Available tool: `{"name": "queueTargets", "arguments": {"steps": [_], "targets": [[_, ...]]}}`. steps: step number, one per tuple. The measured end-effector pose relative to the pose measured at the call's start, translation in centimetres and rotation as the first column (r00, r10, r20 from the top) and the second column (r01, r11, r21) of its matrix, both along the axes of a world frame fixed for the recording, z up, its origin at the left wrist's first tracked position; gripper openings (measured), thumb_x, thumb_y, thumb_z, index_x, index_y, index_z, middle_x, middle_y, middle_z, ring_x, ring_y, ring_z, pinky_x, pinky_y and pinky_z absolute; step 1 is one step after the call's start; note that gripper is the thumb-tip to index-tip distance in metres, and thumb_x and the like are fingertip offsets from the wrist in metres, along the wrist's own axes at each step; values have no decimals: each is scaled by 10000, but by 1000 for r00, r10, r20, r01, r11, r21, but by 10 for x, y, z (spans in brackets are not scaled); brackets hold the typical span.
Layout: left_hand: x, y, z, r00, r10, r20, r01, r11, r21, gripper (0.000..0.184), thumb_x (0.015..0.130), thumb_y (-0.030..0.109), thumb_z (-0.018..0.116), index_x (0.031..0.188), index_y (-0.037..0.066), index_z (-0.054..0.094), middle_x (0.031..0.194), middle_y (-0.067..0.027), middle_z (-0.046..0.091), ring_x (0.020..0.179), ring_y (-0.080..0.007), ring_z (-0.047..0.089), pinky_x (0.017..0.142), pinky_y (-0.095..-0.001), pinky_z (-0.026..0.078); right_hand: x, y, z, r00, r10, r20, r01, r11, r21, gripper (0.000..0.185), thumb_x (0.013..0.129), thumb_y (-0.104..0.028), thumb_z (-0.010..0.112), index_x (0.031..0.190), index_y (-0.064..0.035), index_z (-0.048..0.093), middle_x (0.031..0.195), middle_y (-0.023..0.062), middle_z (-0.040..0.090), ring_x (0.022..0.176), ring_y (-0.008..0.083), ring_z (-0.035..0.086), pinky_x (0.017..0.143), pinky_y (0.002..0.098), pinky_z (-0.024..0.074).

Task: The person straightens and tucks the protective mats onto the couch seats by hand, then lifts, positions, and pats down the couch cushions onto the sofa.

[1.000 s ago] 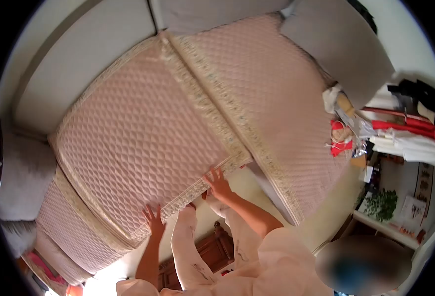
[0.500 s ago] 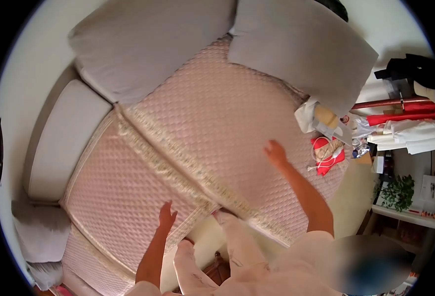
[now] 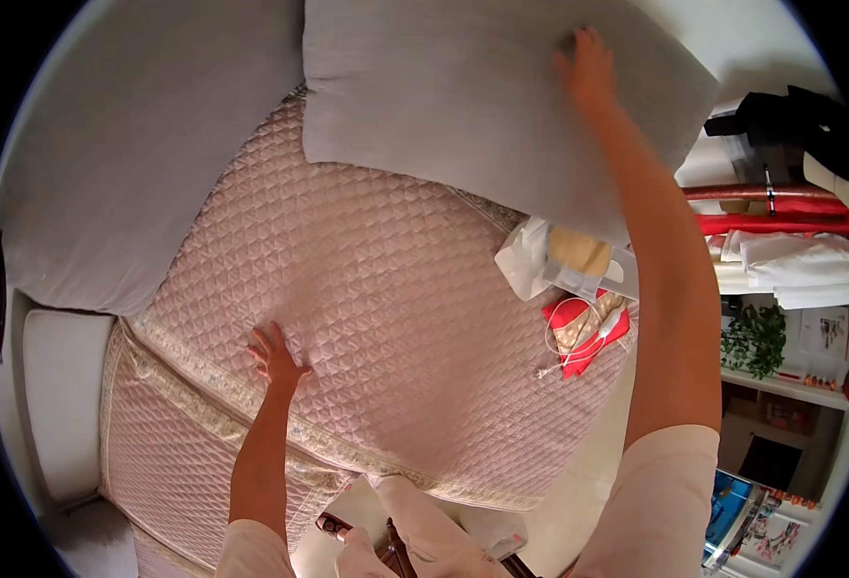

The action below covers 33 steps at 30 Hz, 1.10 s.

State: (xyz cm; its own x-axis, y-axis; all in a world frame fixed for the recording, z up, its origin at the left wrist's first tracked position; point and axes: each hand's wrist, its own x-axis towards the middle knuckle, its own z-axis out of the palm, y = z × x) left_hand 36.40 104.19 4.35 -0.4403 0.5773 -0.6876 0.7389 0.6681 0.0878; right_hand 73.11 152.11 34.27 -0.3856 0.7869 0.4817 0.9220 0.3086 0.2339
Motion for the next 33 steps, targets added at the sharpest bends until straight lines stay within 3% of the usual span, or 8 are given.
{"name": "queueTargets", "arguments": {"steps": [6,12,18,22,28,31,32,33], "targets": [[3,7,-10,999,10,-36,-11,1000,-29,1263,457,224,848,1392,208,-2,1425,-167,-149,1270,-489,-71,899,-658,284,-25,64,56,982,-147,-122,131,983,-128,769,718,-316,652,1332,-51,272,1366,171,288,1270,327,243,1057,374,202],[5,7,-25,998,5,-69,-8,999,-49,1286,449,252,851,1391,195,-23,1418,-168,-174,1263,-499,-90,898,-662,277,-5,150,80,999,10,43,-3,987,-160,644,743,-285,614,1286,-55,355,1300,195,377,1198,332,357,1003,377,291],[6,15,-26,996,-26,-85,20,997,-79,1302,448,294,849,1388,175,-44,1410,-190,-177,1254,-513,-84,891,-663,286,-6,166,87,950,81,302,53,910,-410,223,840,-257,551,895,-48,498,827,106,535,779,232,504,728,335,396],[5,11,-33,995,-43,-87,35,996,-86,1304,455,307,845,1385,171,-59,1409,-195,-176,1251,-518,-81,889,-665,288,7,155,86,947,289,141,-218,900,-377,210,858,-190,521,773,-41,400,648,90,402,613,206,392,616,325,360],[5,6,-36,995,-49,-92,43,997,-60,1308,460,302,846,1383,182,-73,1406,-193,-184,1246,-526,-81,881,-673,289,-19,-16,128,972,202,117,-136,898,-418,110,803,-112,550,835,-33,481,719,128,518,696,285,515,652,363,401],[5,7,-31,996,-55,-77,48,996,-81,1304,476,335,837,1380,195,-93,1403,-190,-196,1240,-538,-70,884,-675,285,18,-141,107,975,192,112,-142,927,-348,200,739,-29,596,936,-23,563,952,109,596,895,307,562,802,359,441],[7,10,-24,996,-61,-70,54,994,-90,1284,486,342,833,1381,182,-74,1408,-193,-169,1249,-523,-59,882,-673,291,9,-192,98,969,226,97,-191,939,-286,165,712,-34,579,875,-59,571,886,92,587,822,287,566,722,369,461],[7,11,-14,996,-67,-66,60,993,-99,1265,496,349,829,1383,169,-55,1413,-197,-142,1258,-509,-47,880,-671,296,-1,-243,95,911,181,370,-64,949,-308,138,669,-71,563,806,-80,560,804,74,561,729,254,554,615,370,460]]}}
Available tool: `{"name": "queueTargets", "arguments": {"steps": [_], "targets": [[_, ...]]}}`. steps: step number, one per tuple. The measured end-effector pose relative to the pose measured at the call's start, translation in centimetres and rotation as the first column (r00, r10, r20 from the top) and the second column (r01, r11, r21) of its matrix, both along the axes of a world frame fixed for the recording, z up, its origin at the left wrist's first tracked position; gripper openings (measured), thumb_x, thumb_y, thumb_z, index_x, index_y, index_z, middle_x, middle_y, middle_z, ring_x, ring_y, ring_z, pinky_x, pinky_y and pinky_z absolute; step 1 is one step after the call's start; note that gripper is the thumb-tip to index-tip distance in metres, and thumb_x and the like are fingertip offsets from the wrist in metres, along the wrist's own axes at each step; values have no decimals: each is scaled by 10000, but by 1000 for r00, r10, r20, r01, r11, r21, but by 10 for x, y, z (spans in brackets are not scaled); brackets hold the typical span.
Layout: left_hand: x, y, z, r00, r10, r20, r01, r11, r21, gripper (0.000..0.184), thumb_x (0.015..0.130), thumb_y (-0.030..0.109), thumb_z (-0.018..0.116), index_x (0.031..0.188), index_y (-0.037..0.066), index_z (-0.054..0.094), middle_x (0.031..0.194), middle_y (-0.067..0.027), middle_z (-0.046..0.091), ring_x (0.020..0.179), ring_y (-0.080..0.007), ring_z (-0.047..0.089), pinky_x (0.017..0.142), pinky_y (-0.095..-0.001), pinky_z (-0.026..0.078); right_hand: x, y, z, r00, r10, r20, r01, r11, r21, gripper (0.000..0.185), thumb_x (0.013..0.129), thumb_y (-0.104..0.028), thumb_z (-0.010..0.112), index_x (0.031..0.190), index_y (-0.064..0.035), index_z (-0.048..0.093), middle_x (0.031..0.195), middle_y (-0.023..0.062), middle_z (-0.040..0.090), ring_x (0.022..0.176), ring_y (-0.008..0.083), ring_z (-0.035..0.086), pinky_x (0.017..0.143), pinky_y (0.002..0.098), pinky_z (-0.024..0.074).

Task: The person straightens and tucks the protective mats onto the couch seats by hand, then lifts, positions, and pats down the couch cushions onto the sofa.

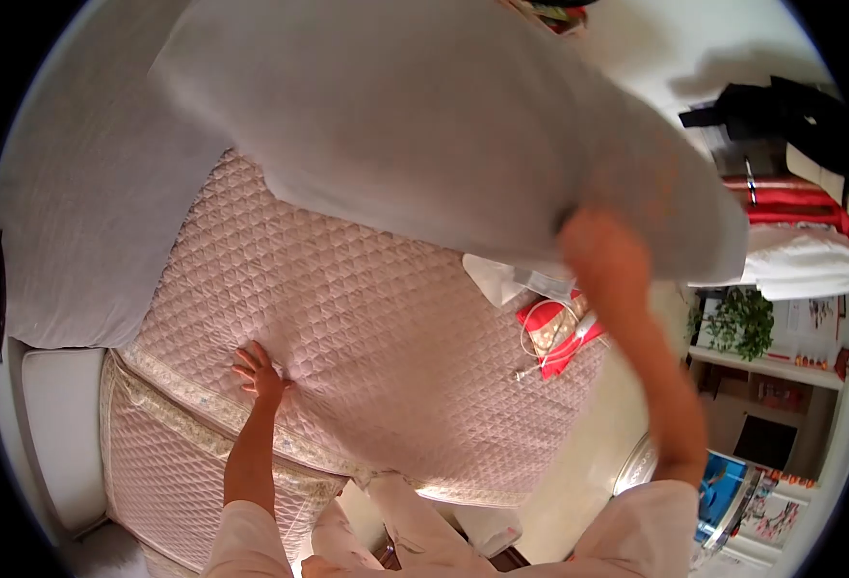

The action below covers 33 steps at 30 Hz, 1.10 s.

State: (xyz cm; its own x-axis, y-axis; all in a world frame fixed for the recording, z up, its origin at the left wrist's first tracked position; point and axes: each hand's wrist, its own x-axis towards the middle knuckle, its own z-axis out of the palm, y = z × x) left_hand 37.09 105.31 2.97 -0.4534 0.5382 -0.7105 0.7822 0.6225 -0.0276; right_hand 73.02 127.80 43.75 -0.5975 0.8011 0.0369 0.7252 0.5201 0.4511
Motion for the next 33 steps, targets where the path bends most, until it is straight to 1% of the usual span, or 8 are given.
{"name": "queueTargets", "arguments": {"steps": [5,6,9,11,15,20,23,33], "targets": [[-74,-69,-45,921,131,366,-238,934,265,849,656,296,717,1303,120,197,1248,-156,212,1119,-356,250,779,-509,401,-26,-233,-36,722,-591,-359,246,704,-666,125,738,-141,553,835,-67,582,789,93,581,723,257,562,653,379,457],[-115,-100,-74,747,223,626,-491,820,294,752,693,281,690,1283,111,255,1206,-145,294,1081,-322,321,754,-469,425,-27,-268,-40,564,-725,-395,182,576,-797,132,763,-148,553,854,-58,583,814,94,591,744,258,568,693,381,462],[-239,-180,-101,170,329,929,-897,442,7,477,806,235,609,1222,83,430,1078,-111,538,970,-218,536,680,-350,499,27,-359,-45,760,-572,-308,-76,392,-917,157,732,-128,618,879,-78,595,899,75,613,867,264,575,769,343,460],[-280,-203,-67,506,446,738,-812,535,233,318,842,219,554,1137,108,508,868,-36,574,686,-102,544,504,-183,394,68,-386,-59,640,-702,-314,149,514,-845,201,723,-72,626,919,-64,584,903,94,609,882,275,572,781,343,456],[-221,-120,34,595,458,660,-763,580,286,504,858,426,487,1270,150,399,1169,-29,487,1067,-150,446,870,-327,354,194,-391,-134,526,-732,-432,523,680,-515,505,759,-88,628,1210,0,418,1222,161,455,1148,310,416,985,362,300],[-123,-27,45,698,-108,708,-359,803,476,695,800,379,592,1321,22,302,1302,-143,389,1178,-226,393,969,-314,315,346,-413,-297,-237,-895,-377,670,131,-731,762,777,-437,613,1275,57,314,1286,204,381,1185,293,380,999,364,272],[-107,2,48,736,141,663,-468,813,347,750,749,433,632,1291,0,345,1248,-163,450,1137,-253,446,935,-324,359,330,-392,-314,-537,-800,-269,362,69,-929,752,828,-550,450,1239,74,362,1238,171,441,1135,234,426,946,330,337],[-86,-1,93,814,271,514,-536,692,484,665,769,583,502,968,-43,605,869,-208,619,862,-294,591,758,-363,435,308,-382,-254,-290,-763,-578,669,270,-692,477,873,-423,467,855,34,604,826,63,599,761,159,533,692,298,421]]}}
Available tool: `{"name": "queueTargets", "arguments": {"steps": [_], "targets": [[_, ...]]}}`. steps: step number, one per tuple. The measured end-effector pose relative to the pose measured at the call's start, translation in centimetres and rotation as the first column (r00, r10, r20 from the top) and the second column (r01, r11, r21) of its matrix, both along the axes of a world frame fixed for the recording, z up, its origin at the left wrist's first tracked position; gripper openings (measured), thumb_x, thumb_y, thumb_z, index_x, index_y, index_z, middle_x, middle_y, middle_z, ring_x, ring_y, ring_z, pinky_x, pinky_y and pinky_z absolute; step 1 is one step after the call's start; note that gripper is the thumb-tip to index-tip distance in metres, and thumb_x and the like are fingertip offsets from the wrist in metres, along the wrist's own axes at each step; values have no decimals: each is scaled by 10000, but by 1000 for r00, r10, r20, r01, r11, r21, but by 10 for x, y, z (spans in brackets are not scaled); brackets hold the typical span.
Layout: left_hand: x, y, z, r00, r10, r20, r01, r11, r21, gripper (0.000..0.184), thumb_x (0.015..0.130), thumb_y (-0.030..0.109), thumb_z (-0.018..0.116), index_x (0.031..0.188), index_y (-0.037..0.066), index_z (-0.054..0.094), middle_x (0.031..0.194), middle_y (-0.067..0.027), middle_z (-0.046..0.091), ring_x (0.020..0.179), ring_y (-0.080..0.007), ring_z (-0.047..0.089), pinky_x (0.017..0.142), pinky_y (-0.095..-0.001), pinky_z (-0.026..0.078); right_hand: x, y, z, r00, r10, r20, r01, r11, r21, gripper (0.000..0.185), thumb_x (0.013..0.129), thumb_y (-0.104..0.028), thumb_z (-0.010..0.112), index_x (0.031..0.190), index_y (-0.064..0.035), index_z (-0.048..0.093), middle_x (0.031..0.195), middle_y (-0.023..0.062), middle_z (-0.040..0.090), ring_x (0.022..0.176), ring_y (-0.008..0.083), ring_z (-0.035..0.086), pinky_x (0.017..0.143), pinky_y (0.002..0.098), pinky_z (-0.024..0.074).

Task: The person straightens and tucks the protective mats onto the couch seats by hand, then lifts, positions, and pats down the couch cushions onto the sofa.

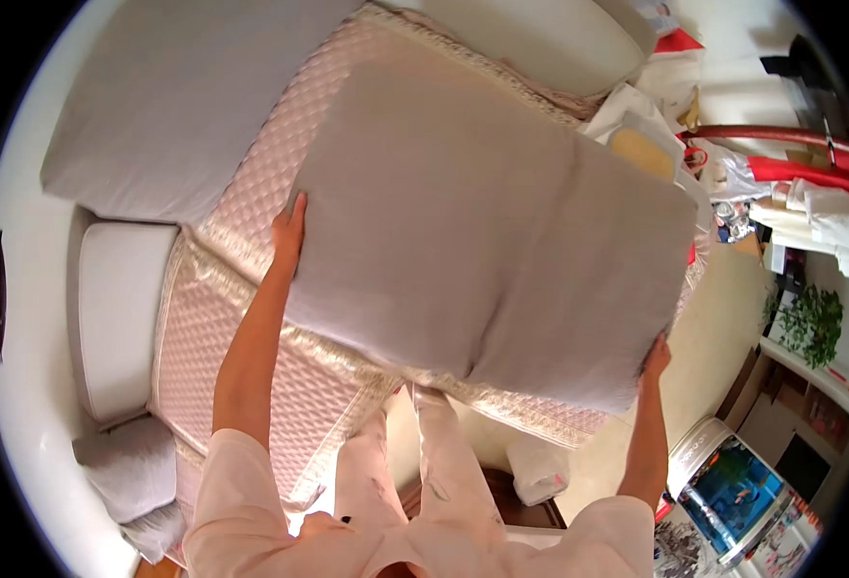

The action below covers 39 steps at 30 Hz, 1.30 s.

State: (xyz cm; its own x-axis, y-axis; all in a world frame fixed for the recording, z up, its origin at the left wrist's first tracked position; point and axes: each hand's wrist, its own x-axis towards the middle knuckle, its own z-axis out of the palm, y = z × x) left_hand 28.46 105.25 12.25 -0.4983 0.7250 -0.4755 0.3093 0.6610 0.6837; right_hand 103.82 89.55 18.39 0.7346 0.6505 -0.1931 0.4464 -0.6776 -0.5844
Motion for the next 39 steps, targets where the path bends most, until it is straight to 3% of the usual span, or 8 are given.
{"name": "queueTargets", "arguments": {"steps": [9,22,24,27,33,35,37,39], "targets": [[-102,-183,147,920,387,-59,-378,918,122,593,833,492,478,927,-79,607,829,-191,623,788,-242,575,723,-348,434,-203,36,233,959,207,-195,-170,967,188,389,888,-352,474,918,21,584,846,40,578,749,117,506,687,262,422],[-298,-712,221,452,888,-85,-854,459,246,554,874,473,427,940,-47,607,847,-147,626,728,-228,586,657,-314,474,-533,39,174,607,771,-193,-754,636,166,321,874,-275,507,673,-27,475,637,0,465,626,103,386,571,273,347],[-301,-759,185,456,824,-336,-832,529,168,486,882,410,432,1043,-35,541,972,-162,585,865,-274,550,743,-357,453,-570,36,119,325,939,109,-934,300,194,277,880,-256,485,735,-19,489,626,46,461,606,142,392,569,287,346],[-322,-806,129,475,593,-650,-786,618,-11,451,895,317,439,1197,-17,443,1159,-184,523,1070,-344,495,872,-423,422,-595,23,63,171,984,-48,-978,176,108,231,890,-240,472,958,-24,518,840,106,550,764,213,515,701,315,406],[-155,-716,106,804,240,-543,-309,950,-37,649,766,186,618,1325,79,306,1381,-132,274,1295,-300,212,1044,-476,224,-698,-140,103,-129,910,395,-985,-164,56,338,889,-152,435,1214,-58,444,1268,133,420,1178,276,390,964,378,331],[-80,-694,92,904,176,-390,-91,970,226,695,742,223,654,1339,134,309,1387,-130,270,1305,-278,197,1048,-478,176,-725,-234,100,74,746,-662,-835,409,367,466,800,-40,525,1250,-107,421,1238,84,460,1075,259,446,844,370,409],[-37,-676,131,851,-443,-282,411,896,-167,592,815,357,548,1334,175,331,1343,-126,339,1263,-254,292,1017,-455,240,-720,-297,89,-503,830,-242,-856,-439,274,423,785,-122,554,1200,-113,472,1212,78,482,1128,273,420,892,409,358],[8,-708,109,911,-369,-185,395,909,131,421,795,333,553,1151,121,481,1137,-104,536,1014,-284,517,862,-401,411,-704,-354,86,-806,576,-134,-590,-766,257,319,764,-181,587,1066,-86,550,1200,80,491,1127,260,433,940,416,314]]}}
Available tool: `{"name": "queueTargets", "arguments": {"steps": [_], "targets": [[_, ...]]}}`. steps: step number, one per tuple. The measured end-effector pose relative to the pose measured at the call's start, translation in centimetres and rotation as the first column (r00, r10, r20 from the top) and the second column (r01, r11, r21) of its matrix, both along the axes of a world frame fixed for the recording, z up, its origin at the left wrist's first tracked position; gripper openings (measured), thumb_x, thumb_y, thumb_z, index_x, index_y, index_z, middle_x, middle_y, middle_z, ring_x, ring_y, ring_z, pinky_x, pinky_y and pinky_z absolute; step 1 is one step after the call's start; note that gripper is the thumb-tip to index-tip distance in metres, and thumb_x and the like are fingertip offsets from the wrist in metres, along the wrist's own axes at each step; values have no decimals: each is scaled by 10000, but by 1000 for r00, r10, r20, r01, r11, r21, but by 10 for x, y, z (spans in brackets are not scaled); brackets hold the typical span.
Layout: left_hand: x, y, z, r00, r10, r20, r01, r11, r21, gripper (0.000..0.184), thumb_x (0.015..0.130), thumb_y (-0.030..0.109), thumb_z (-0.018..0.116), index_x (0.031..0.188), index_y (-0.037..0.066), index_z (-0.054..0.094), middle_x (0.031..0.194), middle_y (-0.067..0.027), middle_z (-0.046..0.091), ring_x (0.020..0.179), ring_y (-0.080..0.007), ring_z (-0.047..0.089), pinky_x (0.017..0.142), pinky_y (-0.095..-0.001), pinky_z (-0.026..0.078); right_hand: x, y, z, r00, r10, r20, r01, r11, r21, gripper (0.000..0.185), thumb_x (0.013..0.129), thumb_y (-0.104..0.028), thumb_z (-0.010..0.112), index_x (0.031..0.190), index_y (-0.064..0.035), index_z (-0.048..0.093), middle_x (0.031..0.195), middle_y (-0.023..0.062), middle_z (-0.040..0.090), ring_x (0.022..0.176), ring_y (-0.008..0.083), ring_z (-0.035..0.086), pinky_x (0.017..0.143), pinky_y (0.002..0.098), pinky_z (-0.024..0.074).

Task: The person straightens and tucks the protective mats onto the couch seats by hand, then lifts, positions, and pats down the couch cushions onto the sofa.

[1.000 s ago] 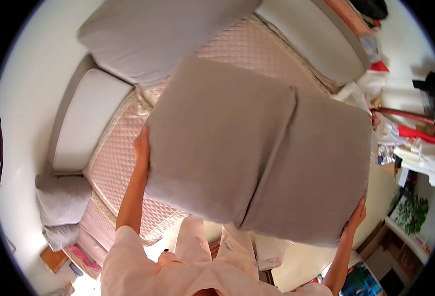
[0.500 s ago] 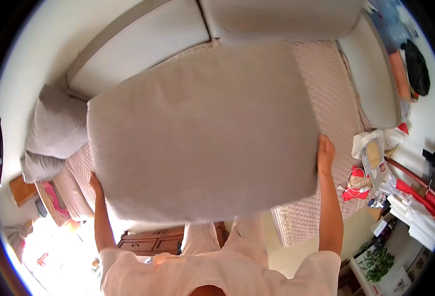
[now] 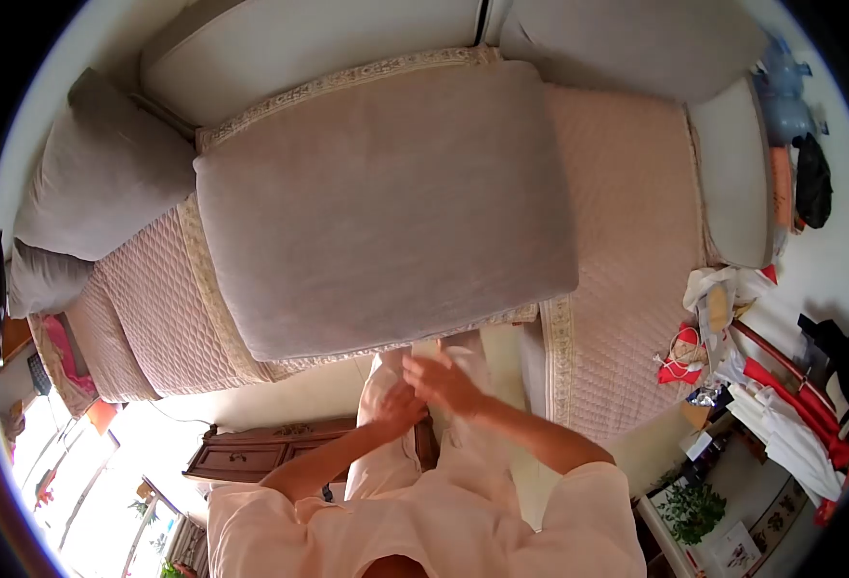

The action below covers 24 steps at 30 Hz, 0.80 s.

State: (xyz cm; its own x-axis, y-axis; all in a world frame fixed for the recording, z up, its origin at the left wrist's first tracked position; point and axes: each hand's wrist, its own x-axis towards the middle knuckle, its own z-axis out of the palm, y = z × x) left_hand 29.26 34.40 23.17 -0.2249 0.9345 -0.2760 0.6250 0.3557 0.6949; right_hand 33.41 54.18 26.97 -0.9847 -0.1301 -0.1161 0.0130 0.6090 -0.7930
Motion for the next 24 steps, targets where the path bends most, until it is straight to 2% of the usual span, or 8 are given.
{"name": "queueTargets", "arguments": {"steps": [3,8,9,10,14,20,21,24], "targets": [[17,-45,-25,873,185,451,164,760,-629,296,790,298,569,978,70,583,972,-121,603,911,-302,560,778,-355,450,65,-16,-37,896,89,436,-65,995,-70,287,814,-251,547,1045,-80,558,1147,108,513,1069,235,470,938,440,316],[18,-48,-65,725,308,616,-26,906,-423,369,755,310,620,1007,45,565,940,-169,599,891,-304,566,781,-377,447,58,4,-80,539,119,834,-322,944,74,376,867,-245,428,1212,-96,458,1137,113,524,1073,264,471,949,409,318],[-5,-24,-95,777,52,628,231,904,-361,414,780,316,592,1088,44,533,1026,-178,576,956,-299,546,823,-379,430,26,7,-103,690,119,714,-300,944,133,322,882,-214,392,1143,-56,495,1151,165,502,1124,288,408,1021,376,250],[-38,1,-130,801,177,572,160,857,-490,437,780,333,588,1104,48,520,1047,-181,562,975,-301,534,834,-385,422,-23,18,-140,827,-199,526,56,960,275,323,894,-213,363,1149,-64,492,1186,173,479,1142,279,406,1011,362,275],[-206,123,-176,759,621,196,-433,706,-560,528,779,402,570,1171,64,467,1132,-190,507,1048,-307,487,878,-411,389,-169,79,-230,932,-80,353,-32,953,302,391,863,-343,418,1122,-64,508,1191,143,488,1112,270,444,951,388,331],[-138,86,-168,843,503,191,-189,609,-771,666,777,504,544,1272,87,388,1259,-203,424,1157,-317,416,943,-449,341,-132,72,-127,620,-192,761,365,929,-63,371,863,-266,434,1186,-86,472,1241,150,459,1157,297,414,977,410,307],[-92,51,-191,979,190,70,-127,846,-518,665,768,439,563,1267,45,367,1191,-190,482,1086,-335,471,931,-424,362,-86,56,-164,759,3,651,-26,999,25,349,832,-195,487,1143,-38,495,1171,186,491,1097,303,455,951,407,341],[-85,47,-52,908,232,349,-104,931,-350,424,754,284,636,1100,64,528,1034,-155,569,978,-312,525,849,-407,408,-26,28,-95,704,304,642,-191,951,-242,332,774,-210,561,1041,-14,533,967,163,520,894,284,521,781,404,434]]}}
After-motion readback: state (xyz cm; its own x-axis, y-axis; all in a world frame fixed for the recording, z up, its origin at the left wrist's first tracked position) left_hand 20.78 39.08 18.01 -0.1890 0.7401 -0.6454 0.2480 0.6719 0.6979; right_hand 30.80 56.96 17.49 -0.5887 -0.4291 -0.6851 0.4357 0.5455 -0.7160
